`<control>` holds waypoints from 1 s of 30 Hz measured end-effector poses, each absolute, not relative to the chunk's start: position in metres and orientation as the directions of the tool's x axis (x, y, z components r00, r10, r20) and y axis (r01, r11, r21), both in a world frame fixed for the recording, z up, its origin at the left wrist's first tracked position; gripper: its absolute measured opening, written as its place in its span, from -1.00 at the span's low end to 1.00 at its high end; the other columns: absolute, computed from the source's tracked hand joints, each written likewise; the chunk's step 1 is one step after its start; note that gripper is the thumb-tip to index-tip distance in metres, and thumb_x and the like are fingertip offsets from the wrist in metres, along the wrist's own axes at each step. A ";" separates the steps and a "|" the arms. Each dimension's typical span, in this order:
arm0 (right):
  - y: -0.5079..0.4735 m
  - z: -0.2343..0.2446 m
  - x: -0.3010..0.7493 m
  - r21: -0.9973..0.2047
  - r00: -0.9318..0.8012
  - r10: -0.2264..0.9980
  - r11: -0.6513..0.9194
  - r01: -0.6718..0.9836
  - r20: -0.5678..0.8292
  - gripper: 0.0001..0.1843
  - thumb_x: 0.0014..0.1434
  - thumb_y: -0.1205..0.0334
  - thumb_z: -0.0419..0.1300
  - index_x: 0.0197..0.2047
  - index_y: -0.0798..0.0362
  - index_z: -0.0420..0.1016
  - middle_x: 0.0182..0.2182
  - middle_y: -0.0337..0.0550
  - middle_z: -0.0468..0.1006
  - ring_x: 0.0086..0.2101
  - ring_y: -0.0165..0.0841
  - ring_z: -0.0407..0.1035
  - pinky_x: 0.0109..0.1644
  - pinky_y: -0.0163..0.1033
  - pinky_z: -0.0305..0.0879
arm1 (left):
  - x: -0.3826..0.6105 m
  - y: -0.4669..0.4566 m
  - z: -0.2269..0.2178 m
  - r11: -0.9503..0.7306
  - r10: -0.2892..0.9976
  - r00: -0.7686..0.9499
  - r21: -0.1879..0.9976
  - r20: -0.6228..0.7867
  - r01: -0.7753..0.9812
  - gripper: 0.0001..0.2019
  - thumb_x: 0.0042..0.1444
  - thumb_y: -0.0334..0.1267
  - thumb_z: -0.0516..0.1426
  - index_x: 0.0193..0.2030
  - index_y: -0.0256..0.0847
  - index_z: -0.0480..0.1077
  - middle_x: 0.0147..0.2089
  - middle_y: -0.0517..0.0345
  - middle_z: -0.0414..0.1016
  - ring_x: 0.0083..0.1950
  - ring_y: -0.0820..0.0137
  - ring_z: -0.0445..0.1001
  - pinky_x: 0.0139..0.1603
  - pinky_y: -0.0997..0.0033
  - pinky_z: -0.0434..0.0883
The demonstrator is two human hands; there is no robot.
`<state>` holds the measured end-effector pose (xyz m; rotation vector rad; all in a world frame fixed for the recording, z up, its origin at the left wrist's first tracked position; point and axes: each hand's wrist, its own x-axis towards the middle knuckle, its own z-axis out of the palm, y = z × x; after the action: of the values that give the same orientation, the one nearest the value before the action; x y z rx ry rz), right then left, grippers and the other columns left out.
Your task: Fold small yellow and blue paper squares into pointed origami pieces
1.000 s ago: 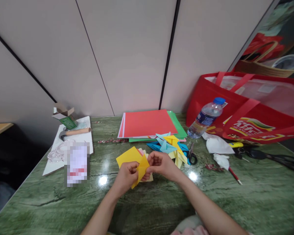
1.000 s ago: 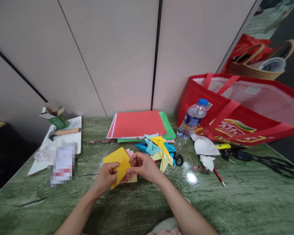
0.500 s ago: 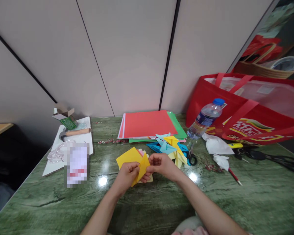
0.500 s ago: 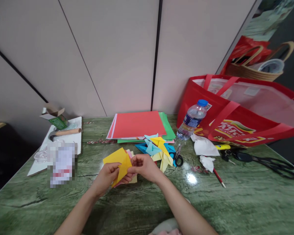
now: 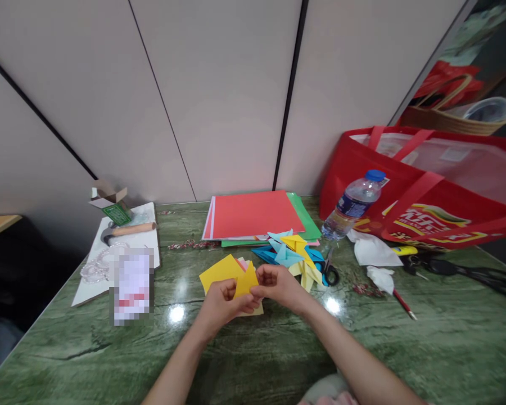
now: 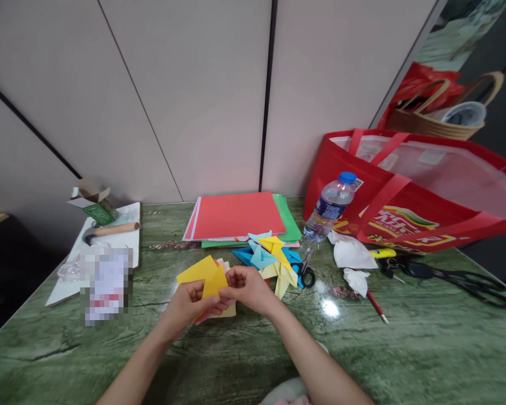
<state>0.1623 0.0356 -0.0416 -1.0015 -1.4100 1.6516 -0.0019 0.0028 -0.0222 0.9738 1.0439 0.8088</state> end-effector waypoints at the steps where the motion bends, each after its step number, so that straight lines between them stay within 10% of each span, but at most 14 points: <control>1: 0.035 -0.042 0.161 -0.992 -0.418 0.905 -0.111 -0.052 -0.079 -0.67 -0.24 0.17 0.36 -0.50 0.09 0.29 -0.61 -0.39 0.28 -0.58 -0.52 0.16 -0.49 -0.38 0.12 | -0.001 0.003 -0.023 0.370 0.897 0.293 0.924 -0.330 -0.093 -0.75 -0.20 -0.19 0.29 -0.41 -0.32 0.46 -0.38 0.04 0.59 -0.41 0.33 0.54 -0.34 0.38 0.46; 7: 0.034 -0.043 0.158 -0.982 -0.330 0.940 0.027 -0.186 0.088 -0.68 -0.16 0.24 0.33 -0.53 0.04 0.19 -0.50 -0.32 0.34 -0.47 -0.46 0.26 -0.41 -0.36 0.19 | 0.000 0.004 -0.026 0.383 0.907 0.231 0.917 -0.351 -0.109 -0.72 -0.23 -0.15 0.30 -0.45 -0.32 0.44 -0.45 0.04 0.59 -0.47 0.35 0.54 -0.40 0.39 0.47; 13: 0.031 -0.040 0.158 -0.974 -0.383 0.899 0.225 -0.014 0.213 -0.92 0.00 0.25 0.22 -0.38 0.04 0.52 -0.38 -0.16 0.45 -0.33 -0.35 0.35 -0.29 -0.28 0.26 | 0.000 0.005 -0.024 0.378 0.914 0.199 0.921 -0.354 -0.094 -0.71 -0.30 -0.13 0.32 -0.49 -0.30 0.42 -0.52 0.11 0.58 -0.50 0.34 0.53 -0.42 0.39 0.47; 30: 0.034 -0.043 0.157 -0.981 -0.193 0.972 0.106 -0.163 0.138 -0.89 -0.09 0.24 0.29 -0.51 0.06 0.43 -0.56 -0.30 0.39 -0.50 -0.45 0.29 -0.43 -0.35 0.24 | 0.003 0.004 -0.024 0.204 0.979 0.006 0.976 -0.204 -0.075 -0.69 -0.21 -0.31 0.28 -0.25 -0.30 0.45 -0.29 0.05 0.61 -0.29 0.23 0.56 -0.20 0.31 0.45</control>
<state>0.1571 0.0344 -0.0433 -0.9019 -1.2956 1.3307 0.0026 0.0035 -0.0238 1.0031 1.2452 1.0927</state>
